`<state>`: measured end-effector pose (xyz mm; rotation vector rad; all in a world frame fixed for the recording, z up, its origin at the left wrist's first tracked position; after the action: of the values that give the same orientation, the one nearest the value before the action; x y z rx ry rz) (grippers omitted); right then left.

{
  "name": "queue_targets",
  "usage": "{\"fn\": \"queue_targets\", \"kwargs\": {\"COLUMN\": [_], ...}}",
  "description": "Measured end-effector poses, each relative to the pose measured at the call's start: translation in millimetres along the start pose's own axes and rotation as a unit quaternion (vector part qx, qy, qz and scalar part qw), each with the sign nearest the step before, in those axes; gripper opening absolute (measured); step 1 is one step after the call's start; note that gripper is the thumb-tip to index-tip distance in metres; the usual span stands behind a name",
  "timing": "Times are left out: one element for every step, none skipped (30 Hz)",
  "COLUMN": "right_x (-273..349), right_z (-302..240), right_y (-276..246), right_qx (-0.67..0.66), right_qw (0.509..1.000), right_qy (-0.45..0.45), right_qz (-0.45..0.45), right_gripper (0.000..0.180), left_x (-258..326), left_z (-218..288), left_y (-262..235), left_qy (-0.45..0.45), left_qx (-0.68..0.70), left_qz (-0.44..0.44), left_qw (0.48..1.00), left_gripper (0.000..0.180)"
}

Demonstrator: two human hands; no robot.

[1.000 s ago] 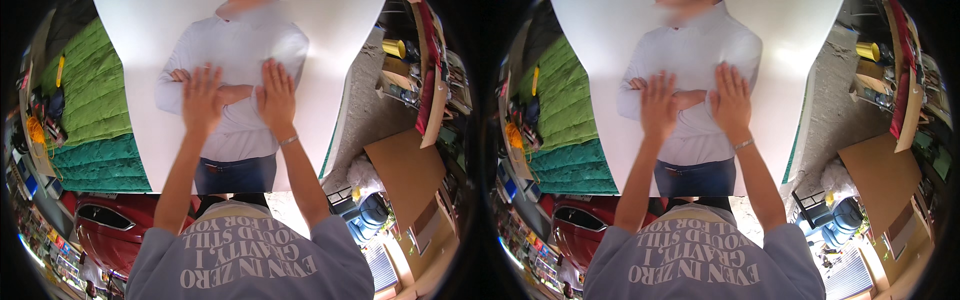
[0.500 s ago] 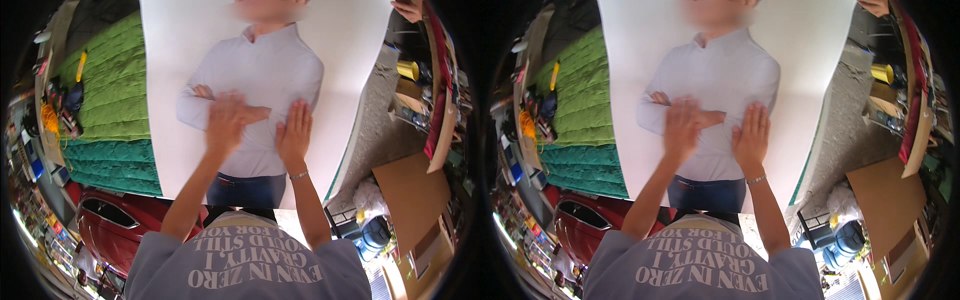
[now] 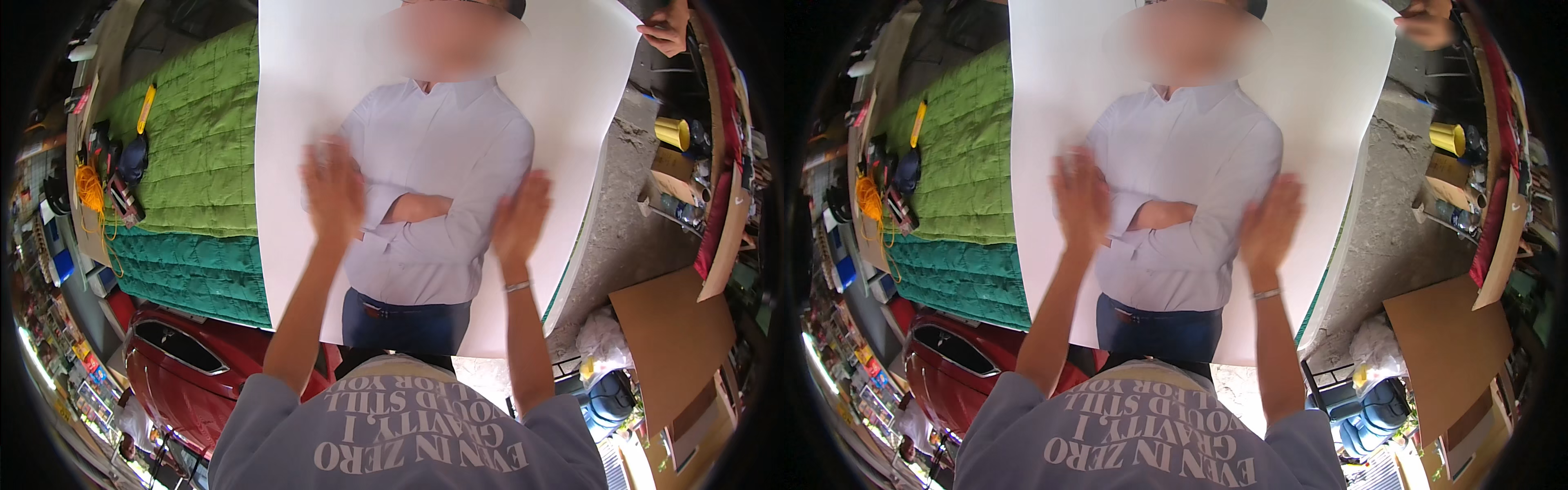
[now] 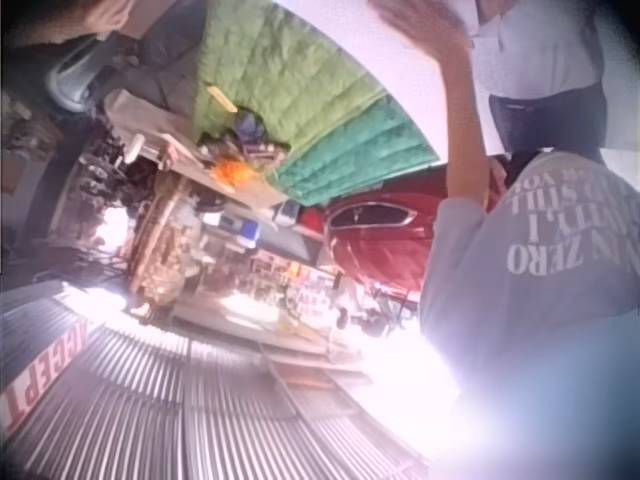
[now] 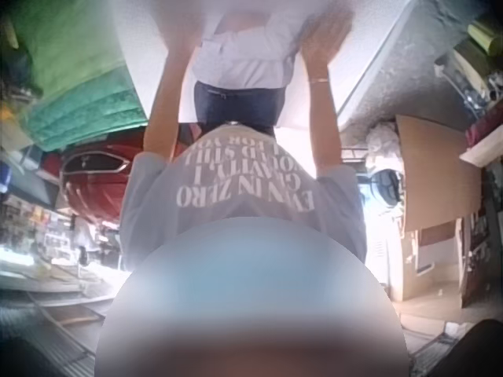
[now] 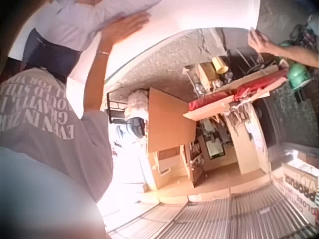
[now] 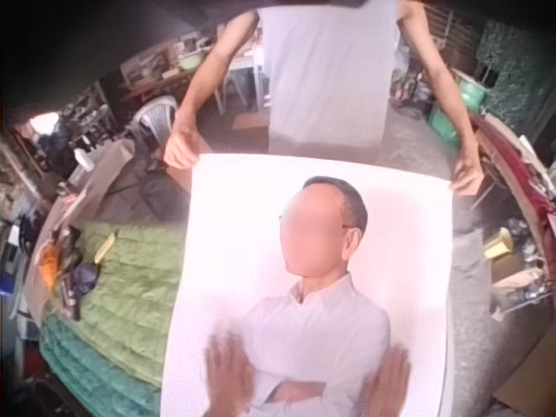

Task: The person assembles a large cardboard cutout by attaching a printed portrait to a wooden backing. They align the portrait, smooth it onto the board, and then attach a wooden strip to the bottom edge.

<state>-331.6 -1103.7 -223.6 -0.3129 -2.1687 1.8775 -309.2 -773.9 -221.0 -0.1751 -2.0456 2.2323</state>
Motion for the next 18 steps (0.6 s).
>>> {"fn": "queue_targets", "kwargs": {"right_x": [19.4,31.8,35.0,21.2,4.5,-10.4,-30.5,-47.1,-69.4,-84.6,-98.6,-108.4,-115.2,-113.4,-108.4,-95.0,-78.9,-65.5], "right_z": [-30.8,-64.1,-88.4,-96.5,-106.0,-115.4,-112.3,-109.6,-96.7,-83.8,-63.9,-46.3,-23.4,-5.2,12.9,10.5,6.6,4.0], "right_y": [11.7,13.1,14.4,13.2,12.4,10.6,10.6,0.2,1.6,-6.3,-9.1,-13.2,-17.6,-22.4,-22.0,-25.6,-24.4,-17.2], "right_qx": [-0.010,-0.063,-0.069,-0.076,-0.081,-0.082,-0.077,-0.081,-0.059,-0.048,-0.033,-0.016,-0.017,-0.016,-0.014,-0.015,-0.015,0.002], "right_qw": [0.997,0.989,0.984,0.982,0.980,0.976,0.978,0.972,0.981,0.982,0.988,0.990,0.994,0.996,0.997,0.995,0.994,0.996], "right_qy": [-0.056,-0.121,-0.156,-0.162,-0.178,-0.202,-0.194,-0.219,-0.183,-0.177,-0.144,-0.128,-0.081,-0.044,0.016,0.001,0.010,0.045], "right_qz": [-0.053,-0.062,-0.059,-0.056,-0.046,-0.028,-0.028,0.018,0.011,0.042,0.047,0.060,0.068,0.080,0.073,0.097,0.104,0.081], "right_gripper": [0.071,0.069,0.064,0.064,0.063,0.063,0.062,0.062,0.062,0.062,0.062,0.062,0.063,0.063,0.064,0.064,0.065,0.065], "left_x": [-1.2,-2.0,-12.3,-22.6,-35.4,-53.1,-66.5,-76.3,-86.8,-91.5,-91.5,-88.8,-82.8,-74.0,-64.4,-54.4,-46.5,-45.3], "left_z": [42.3,82.9,106.6,120.2,116.2,108.8,100.9,84.4,62.6,41.5,18.0,-3.0,-26.5,-43.4,-54.8,-60.3,-64.7,-44.6], "left_y": [6.5,24.1,14.5,6.8,7.3,7.6,1.9,6.8,4.6,0.3,0.2,-5.5,-3.5,-5.1,-7.5,-10.4,-5.9,-12.2], "left_qy": [0.076,0.137,0.153,0.169,0.163,0.161,0.164,0.139,0.120,0.107,0.083,0.072,0.038,0.016,-0.006,-0.025,-0.065,-0.015], "left_qx": [0.059,0.102,0.121,0.138,0.138,0.139,0.136,0.123,0.104,0.087,0.066,0.045,0.048,0.049,0.042,0.036,0.029,0.048], "left_qz": [-0.013,-0.093,-0.035,0.005,0.005,0.013,0.046,0.026,0.035,0.051,0.045,0.065,0.049,0.051,0.058,0.063,0.031,0.067], "left_qw": [0.995,0.981,0.980,0.976,0.977,0.977,0.976,0.982,0.987,0.989,0.993,0.994,0.997,0.997,0.997,0.997,0.997,0.996], "left_gripper": [0.063,0.062,0.061,0.060,0.060,0.061,0.061,0.061,0.060,0.060,0.060,0.060,0.060,0.060,0.061,0.061,0.062,0.062]}}
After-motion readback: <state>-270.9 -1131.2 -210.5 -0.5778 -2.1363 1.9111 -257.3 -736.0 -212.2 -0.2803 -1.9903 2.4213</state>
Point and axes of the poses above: each hand's wrist, its own x-axis away from the middle knuckle, its own y-axis out of the palm, z = x × y, the point moved 10 cm from there along -x, towards the middle knuckle, and after that the axes turned 11 degrees about y, right-handed, at the moved point
